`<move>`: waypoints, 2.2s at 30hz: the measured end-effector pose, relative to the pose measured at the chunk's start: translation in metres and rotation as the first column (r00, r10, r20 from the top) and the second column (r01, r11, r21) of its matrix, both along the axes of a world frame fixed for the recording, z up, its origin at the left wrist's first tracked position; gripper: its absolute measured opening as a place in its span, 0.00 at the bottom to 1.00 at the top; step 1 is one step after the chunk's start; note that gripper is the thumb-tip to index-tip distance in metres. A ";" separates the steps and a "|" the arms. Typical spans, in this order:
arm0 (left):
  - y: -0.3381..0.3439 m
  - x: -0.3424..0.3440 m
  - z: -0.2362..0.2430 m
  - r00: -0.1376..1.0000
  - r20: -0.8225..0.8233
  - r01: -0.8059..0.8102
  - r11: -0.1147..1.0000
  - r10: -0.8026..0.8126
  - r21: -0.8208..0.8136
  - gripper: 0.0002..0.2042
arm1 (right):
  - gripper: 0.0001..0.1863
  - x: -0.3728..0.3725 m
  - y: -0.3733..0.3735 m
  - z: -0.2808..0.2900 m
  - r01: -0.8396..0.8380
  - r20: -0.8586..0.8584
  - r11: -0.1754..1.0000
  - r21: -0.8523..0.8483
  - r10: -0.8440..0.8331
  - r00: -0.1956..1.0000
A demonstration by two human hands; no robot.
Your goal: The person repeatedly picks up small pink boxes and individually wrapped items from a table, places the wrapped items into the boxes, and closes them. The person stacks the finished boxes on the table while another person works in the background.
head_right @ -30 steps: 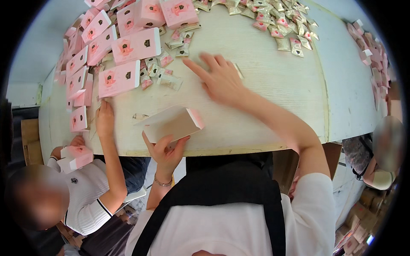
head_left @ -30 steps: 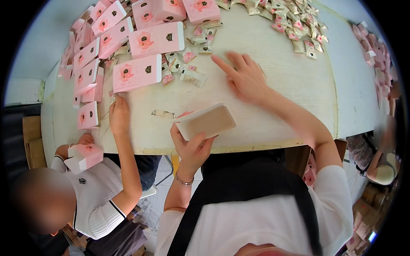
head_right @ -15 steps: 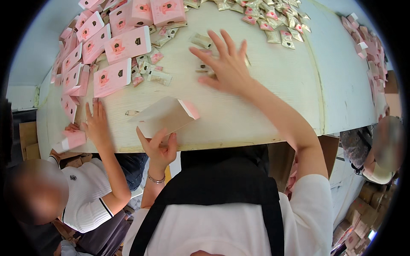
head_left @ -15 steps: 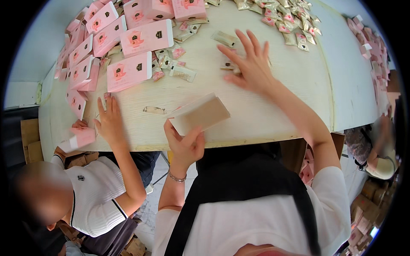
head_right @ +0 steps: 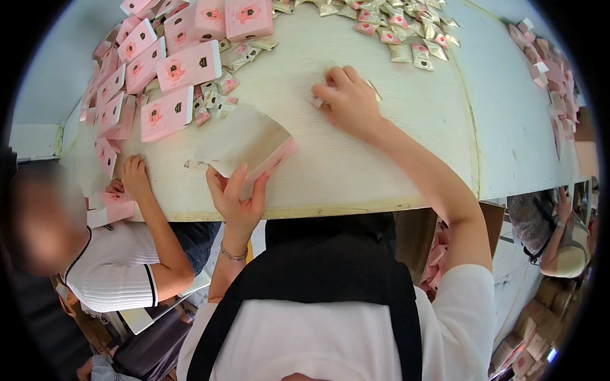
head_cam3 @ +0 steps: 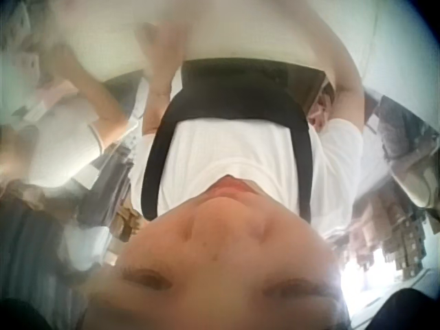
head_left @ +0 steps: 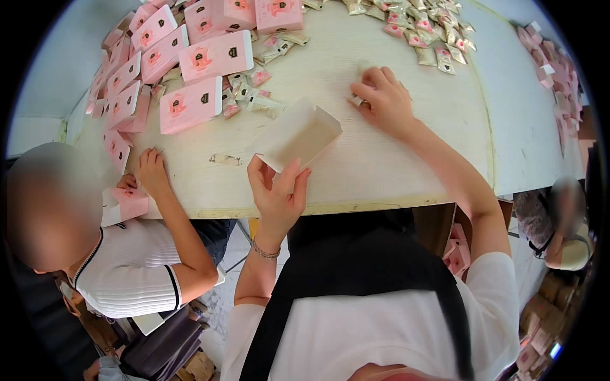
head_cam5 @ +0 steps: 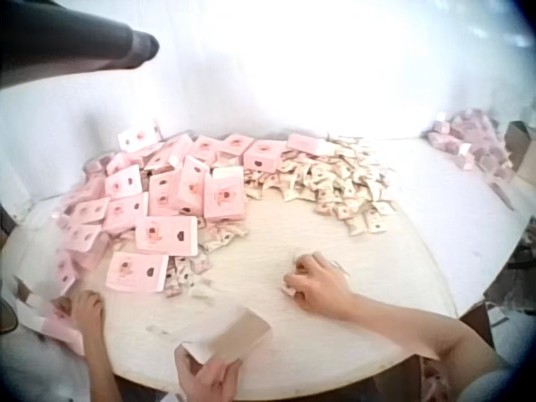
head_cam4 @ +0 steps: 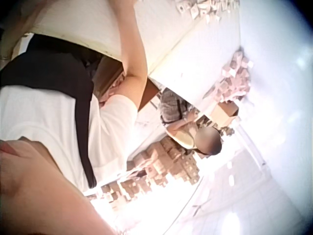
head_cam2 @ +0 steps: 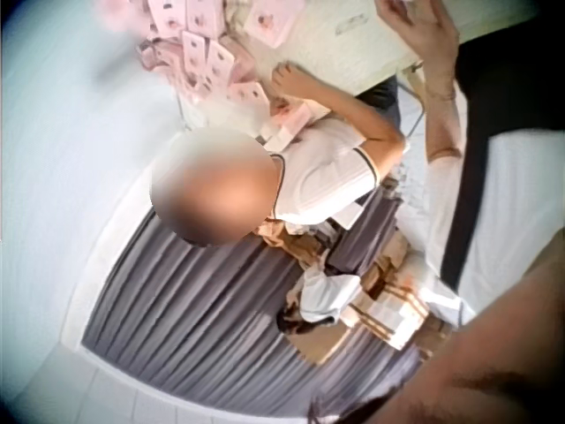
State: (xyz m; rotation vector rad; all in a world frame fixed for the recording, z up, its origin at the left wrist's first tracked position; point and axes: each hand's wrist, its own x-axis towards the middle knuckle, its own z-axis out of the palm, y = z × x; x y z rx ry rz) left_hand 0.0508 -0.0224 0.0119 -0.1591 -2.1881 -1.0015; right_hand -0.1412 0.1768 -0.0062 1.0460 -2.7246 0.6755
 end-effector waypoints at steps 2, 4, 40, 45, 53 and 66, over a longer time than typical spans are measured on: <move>0.000 -0.004 -0.001 0.999 -0.016 0.039 0.999 -0.039 -0.021 0.17 | 0.16 0.002 -0.009 0.016 -0.066 -0.284 0.997 -0.050 0.049 0.957; 0.001 -0.004 -0.004 0.998 -0.026 0.059 0.998 -0.060 -0.031 0.18 | 0.21 0.002 -0.010 0.019 -0.053 -0.398 0.999 0.006 0.051 0.916; 0.035 -0.026 0.019 0.980 0.147 0.131 0.991 -0.134 0.029 0.11 | 0.12 0.048 -0.034 0.093 -0.499 -0.559 0.845 -0.192 0.324 0.763; 0.038 -0.026 0.007 0.990 0.032 0.134 0.990 -0.136 0.043 0.10 | 0.12 0.060 -0.023 0.077 -0.457 -0.605 0.883 -0.110 0.305 0.735; 0.035 -0.029 0.003 0.980 0.064 0.167 0.950 -0.190 0.263 0.18 | 0.18 0.062 -0.009 0.092 -0.528 -0.471 0.815 -0.238 0.379 0.797; 0.018 -0.035 0.018 0.956 0.076 0.281 0.959 -0.283 0.025 0.17 | 0.33 0.030 0.033 0.093 0.075 0.592 0.669 -0.739 0.593 0.546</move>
